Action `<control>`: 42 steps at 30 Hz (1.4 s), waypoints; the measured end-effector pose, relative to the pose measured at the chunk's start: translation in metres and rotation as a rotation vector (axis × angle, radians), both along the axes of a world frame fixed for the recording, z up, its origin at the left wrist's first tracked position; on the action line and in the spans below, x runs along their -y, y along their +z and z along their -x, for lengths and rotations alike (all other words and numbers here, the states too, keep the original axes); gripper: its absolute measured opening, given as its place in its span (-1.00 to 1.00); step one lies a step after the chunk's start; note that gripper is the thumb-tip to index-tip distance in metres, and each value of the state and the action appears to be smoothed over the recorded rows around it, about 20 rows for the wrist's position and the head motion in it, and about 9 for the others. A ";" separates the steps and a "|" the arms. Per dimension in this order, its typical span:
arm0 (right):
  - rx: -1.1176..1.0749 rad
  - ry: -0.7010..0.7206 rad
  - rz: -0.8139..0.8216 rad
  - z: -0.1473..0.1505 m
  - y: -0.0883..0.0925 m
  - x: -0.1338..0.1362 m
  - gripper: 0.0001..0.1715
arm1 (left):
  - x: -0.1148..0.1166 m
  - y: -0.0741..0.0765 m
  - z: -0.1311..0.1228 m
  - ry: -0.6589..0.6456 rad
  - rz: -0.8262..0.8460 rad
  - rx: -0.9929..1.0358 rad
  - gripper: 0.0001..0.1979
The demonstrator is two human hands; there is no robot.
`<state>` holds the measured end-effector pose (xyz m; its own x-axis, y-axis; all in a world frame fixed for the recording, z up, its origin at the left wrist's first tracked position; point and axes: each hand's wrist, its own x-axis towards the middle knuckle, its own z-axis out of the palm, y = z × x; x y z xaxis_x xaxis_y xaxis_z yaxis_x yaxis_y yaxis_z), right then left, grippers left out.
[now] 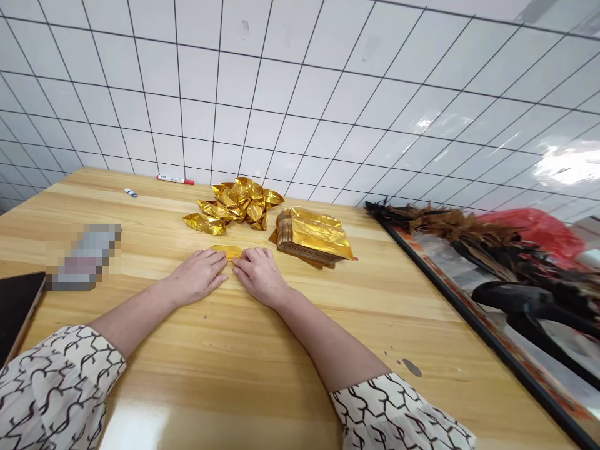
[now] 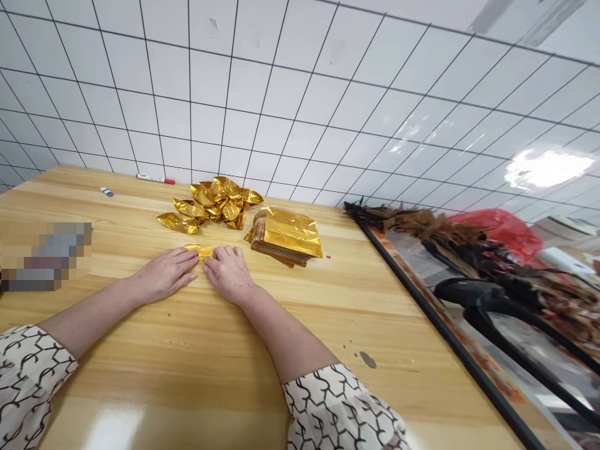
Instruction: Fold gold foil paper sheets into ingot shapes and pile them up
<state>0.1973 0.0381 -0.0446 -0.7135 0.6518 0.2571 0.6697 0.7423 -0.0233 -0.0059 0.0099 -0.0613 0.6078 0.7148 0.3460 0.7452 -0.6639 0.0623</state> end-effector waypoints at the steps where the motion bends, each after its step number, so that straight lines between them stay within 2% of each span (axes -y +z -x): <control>1: -0.001 -0.004 -0.003 0.000 0.000 0.000 -0.68 | 0.000 0.000 0.001 -0.001 0.000 0.003 -0.67; 16: -0.034 -0.030 -0.008 -0.010 0.001 -0.005 -0.66 | -0.007 -0.002 0.010 0.019 -0.039 0.102 -0.71; 27: -0.021 -0.063 -0.106 -0.015 -0.005 -0.008 -0.63 | -0.006 -0.005 0.010 0.064 -0.110 0.120 -0.66; 32: 0.004 -0.057 -0.126 -0.013 -0.005 -0.008 -0.63 | -0.005 -0.006 0.007 0.062 -0.026 0.099 -0.68; 36: 0.025 -0.061 -0.142 -0.011 -0.004 -0.008 -0.64 | -0.004 -0.009 0.003 0.016 0.090 0.006 -0.49; 42: 0.011 -0.084 -0.128 -0.008 -0.005 -0.007 -0.63 | -0.005 -0.010 0.003 0.011 0.146 -0.025 -0.40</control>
<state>0.2057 0.0456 -0.0498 -0.6613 0.6717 0.3340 0.7291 0.6802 0.0756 -0.0088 0.0148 -0.0716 0.6064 0.7633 0.2226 0.7551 -0.6406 0.1394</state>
